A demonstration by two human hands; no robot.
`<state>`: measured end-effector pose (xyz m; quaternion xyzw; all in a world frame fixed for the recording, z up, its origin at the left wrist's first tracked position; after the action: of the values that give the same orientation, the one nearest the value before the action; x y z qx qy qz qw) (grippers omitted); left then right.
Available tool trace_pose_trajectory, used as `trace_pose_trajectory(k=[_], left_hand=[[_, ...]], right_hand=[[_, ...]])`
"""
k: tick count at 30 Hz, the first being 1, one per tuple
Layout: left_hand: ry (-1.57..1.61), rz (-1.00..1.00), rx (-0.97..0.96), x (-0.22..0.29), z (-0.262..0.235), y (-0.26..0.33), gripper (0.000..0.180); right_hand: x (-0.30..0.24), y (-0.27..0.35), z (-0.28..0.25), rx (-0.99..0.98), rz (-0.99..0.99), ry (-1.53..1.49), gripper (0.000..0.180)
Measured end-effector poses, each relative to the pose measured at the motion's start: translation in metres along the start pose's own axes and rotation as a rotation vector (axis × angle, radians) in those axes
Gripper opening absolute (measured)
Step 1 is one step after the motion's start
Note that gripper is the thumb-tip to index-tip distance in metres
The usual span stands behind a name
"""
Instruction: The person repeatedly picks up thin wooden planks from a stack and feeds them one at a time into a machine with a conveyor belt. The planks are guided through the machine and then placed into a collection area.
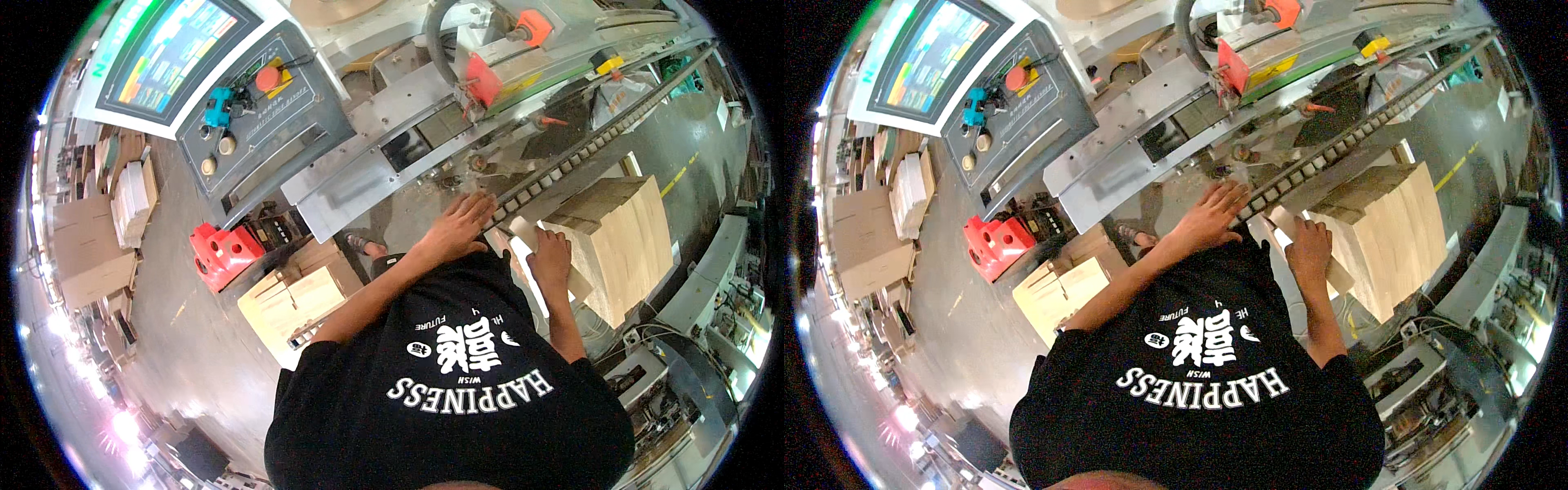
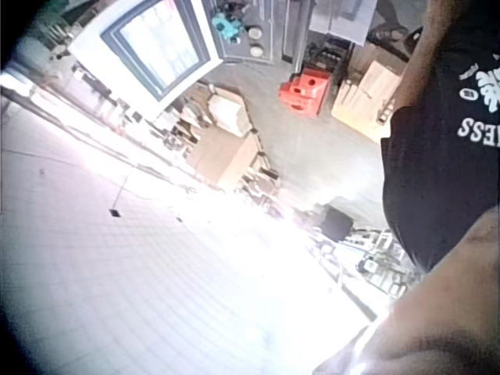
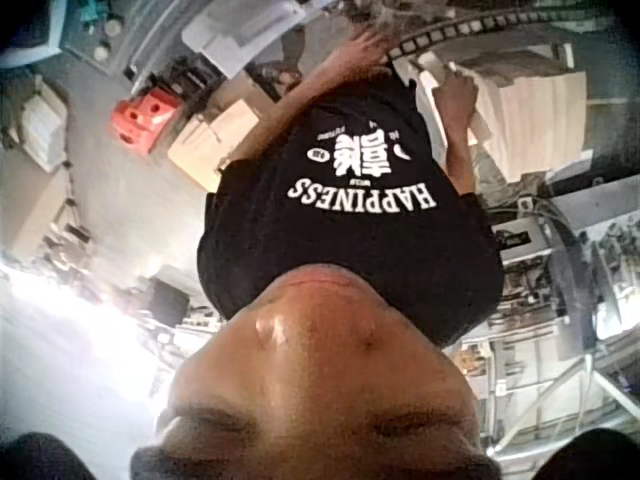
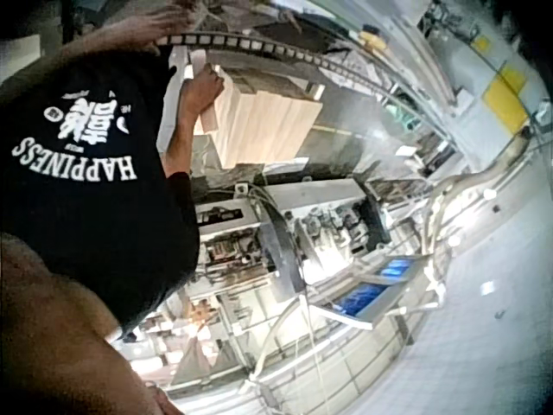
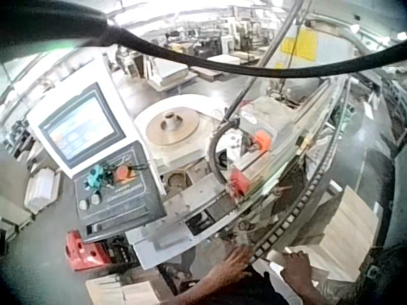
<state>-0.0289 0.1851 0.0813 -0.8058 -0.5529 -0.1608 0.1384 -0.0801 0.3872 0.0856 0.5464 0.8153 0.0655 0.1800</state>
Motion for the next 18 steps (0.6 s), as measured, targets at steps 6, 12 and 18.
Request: trace_pose_trajectory(k=[6,12,18], left_hand=[[0.166,0.051,0.028,0.016,-0.006,-0.006,0.09],[0.295,-0.27,0.115,-0.054,0.058,0.015,0.076],[-0.067,-0.607,0.31,-0.161,-0.009,0.121,0.062]], right_hand=[[-0.056,0.007,-0.045,-0.089,-0.109,-0.03,0.061],[-0.133,-0.013,-0.08,0.034,-0.357,-0.124,0.059],[-0.154,-0.032,-0.1,0.286,-0.448,-0.424,0.057]])
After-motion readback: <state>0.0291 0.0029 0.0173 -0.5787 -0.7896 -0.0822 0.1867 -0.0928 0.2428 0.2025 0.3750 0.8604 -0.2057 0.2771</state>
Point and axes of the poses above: each hand's wrist, its own y-axis away from the middle knuckle, its own z-axis out of the palm, x = y × z, the point moved 10 cm from there along -y, towards the middle knuckle, and after that the axes turned 7 degrees about -y, right-handed, at the moved point
